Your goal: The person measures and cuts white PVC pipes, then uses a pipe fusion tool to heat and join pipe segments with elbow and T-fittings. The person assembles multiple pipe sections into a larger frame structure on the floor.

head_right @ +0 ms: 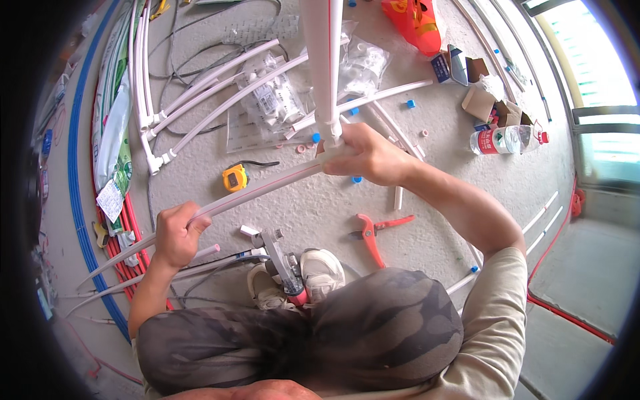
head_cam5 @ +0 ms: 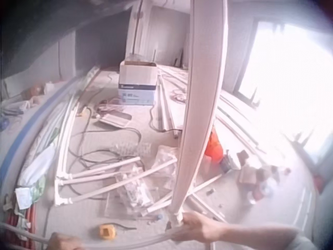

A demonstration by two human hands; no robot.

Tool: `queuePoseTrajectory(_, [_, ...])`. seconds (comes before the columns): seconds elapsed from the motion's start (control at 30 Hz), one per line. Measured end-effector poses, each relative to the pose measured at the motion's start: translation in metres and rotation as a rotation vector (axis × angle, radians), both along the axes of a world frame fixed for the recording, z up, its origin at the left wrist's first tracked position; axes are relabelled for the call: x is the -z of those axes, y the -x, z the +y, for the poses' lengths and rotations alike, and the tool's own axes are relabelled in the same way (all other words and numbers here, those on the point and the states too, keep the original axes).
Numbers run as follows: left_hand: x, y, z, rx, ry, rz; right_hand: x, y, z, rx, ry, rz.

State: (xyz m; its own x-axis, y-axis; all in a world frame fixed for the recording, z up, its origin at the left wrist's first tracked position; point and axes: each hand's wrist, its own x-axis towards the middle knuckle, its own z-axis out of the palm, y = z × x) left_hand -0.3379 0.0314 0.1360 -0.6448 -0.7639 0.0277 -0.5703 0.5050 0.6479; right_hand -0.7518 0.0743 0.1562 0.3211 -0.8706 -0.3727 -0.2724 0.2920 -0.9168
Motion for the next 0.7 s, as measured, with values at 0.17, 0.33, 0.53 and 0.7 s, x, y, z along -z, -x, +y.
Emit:
queuePoseTrajectory(0.17, [-0.003,0.002,0.002,0.003,0.002,-0.002,-0.003,-0.001,-0.001,0.001,-0.02,-0.007])
queuePoseTrajectory(0.33, [-0.006,0.005,0.003,-0.005,0.014,-0.007,-0.002,0.001,-0.001,-0.002,-0.017,-0.028])
queuePoseTrajectory(0.53, [-0.007,0.005,0.004,-0.006,0.012,-0.008,-0.005,0.002,0.001,-0.01,0.019,-0.029])
queuePoseTrajectory(0.7, [-0.007,0.004,0.006,0.023,0.035,-0.016,0.0,0.002,0.006,-0.006,0.024,-0.023])
